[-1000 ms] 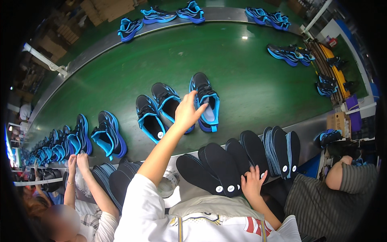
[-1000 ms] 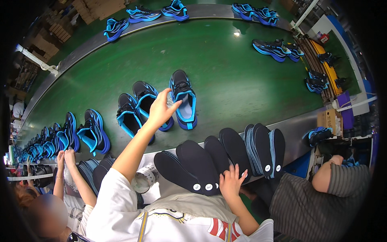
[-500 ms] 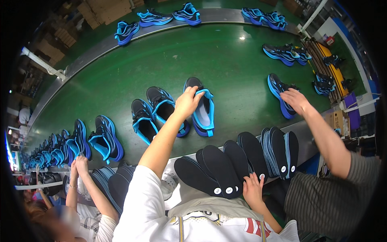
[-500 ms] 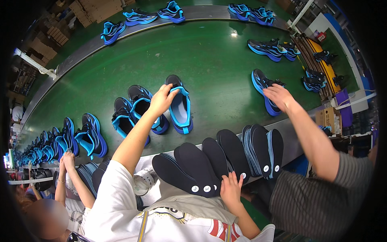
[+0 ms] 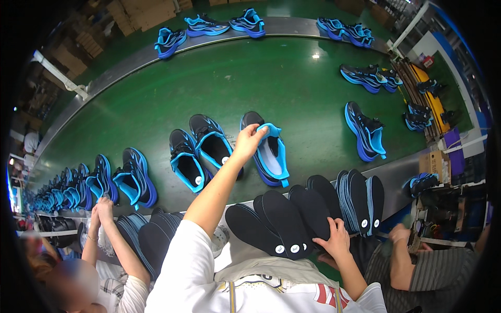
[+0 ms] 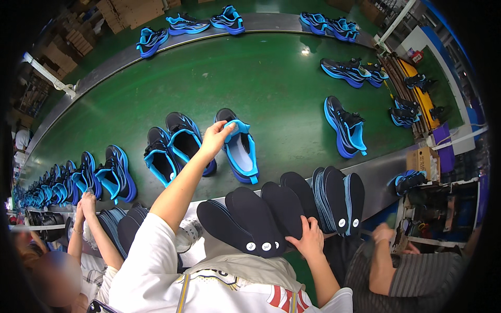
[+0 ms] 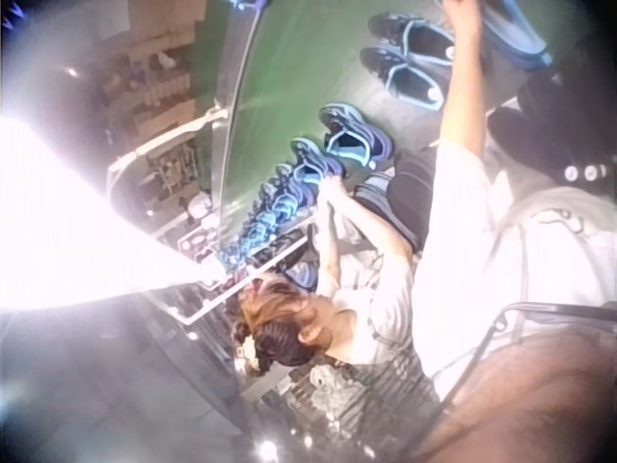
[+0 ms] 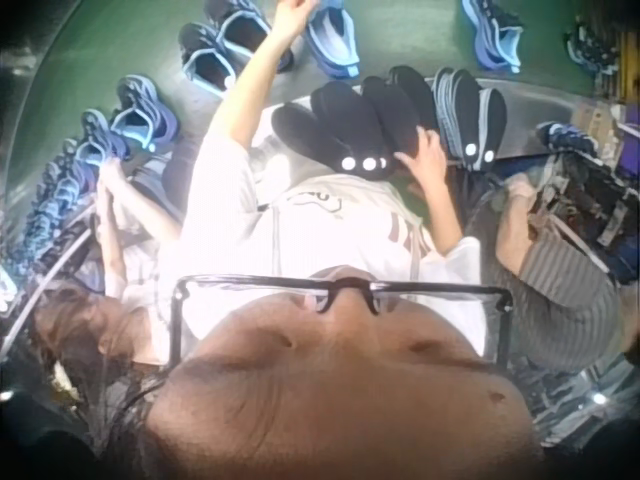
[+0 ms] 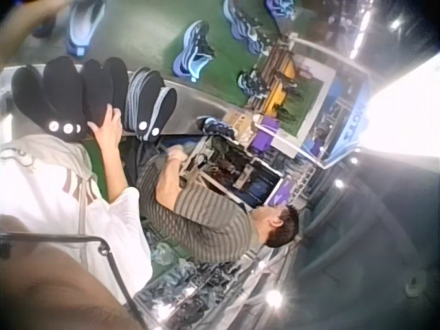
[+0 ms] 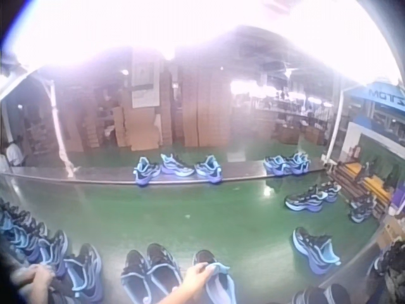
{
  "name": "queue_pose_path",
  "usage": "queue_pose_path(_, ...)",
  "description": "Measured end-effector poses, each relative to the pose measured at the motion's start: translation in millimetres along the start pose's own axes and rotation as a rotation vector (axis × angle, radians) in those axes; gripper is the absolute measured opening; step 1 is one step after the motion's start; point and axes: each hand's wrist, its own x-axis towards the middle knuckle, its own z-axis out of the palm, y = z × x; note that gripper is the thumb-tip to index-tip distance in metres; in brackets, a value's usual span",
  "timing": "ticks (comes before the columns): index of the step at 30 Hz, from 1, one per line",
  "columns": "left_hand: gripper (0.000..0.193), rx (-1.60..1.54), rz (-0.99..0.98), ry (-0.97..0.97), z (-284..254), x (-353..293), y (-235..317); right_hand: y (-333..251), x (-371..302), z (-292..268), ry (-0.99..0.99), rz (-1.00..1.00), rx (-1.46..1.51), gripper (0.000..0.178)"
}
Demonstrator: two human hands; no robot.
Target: The person inserts insoles into shoes by hand on an assembly line.
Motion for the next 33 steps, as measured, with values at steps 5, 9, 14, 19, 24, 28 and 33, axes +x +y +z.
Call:
queue_pose_path(5, 0.048, 0.078, 0.128, -0.024, 15.4, 4.2, -4.4, 17.5, 0.6, -2.8, -0.046, -0.081, -0.191, 0.067)
queue_pose_path(9, 0.043, 0.015, 0.143, 0.086, 16.7, 2.7, -9.9, 9.9, 11.1, -52.2, 0.192, -0.322, -0.204, 0.046)
queue_pose_path(14, 0.048, 0.088, 0.176, 0.122, 30.9, -0.8, -5.2, -31.0, 64.1, -117.8, 0.441, -0.442, -0.011, 0.016)
queue_pose_path(19, 0.049, 0.208, 0.145, 0.213, 35.6, -8.5, 1.2, -80.0, 129.9, -111.0, 0.385, -0.712, -0.084, 0.01)
queue_pose_path(24, 0.051, 0.224, 0.039, 0.225, 31.8, -8.6, 7.5, -101.3, 187.4, -54.4, 0.278, -0.678, -0.113, 0.008)
queue_pose_path(28, 0.049, 0.196, 0.034, 0.197, 34.9, -3.8, -1.1, -113.6, 216.3, -1.9, 0.232, -0.536, -0.08, 0.01)
queue_pose_path(33, 0.045, 0.109, 0.069, 0.177, 35.1, -4.9, -7.0, -117.5, 233.9, 28.8, 0.158, -0.417, -0.023, 0.016)
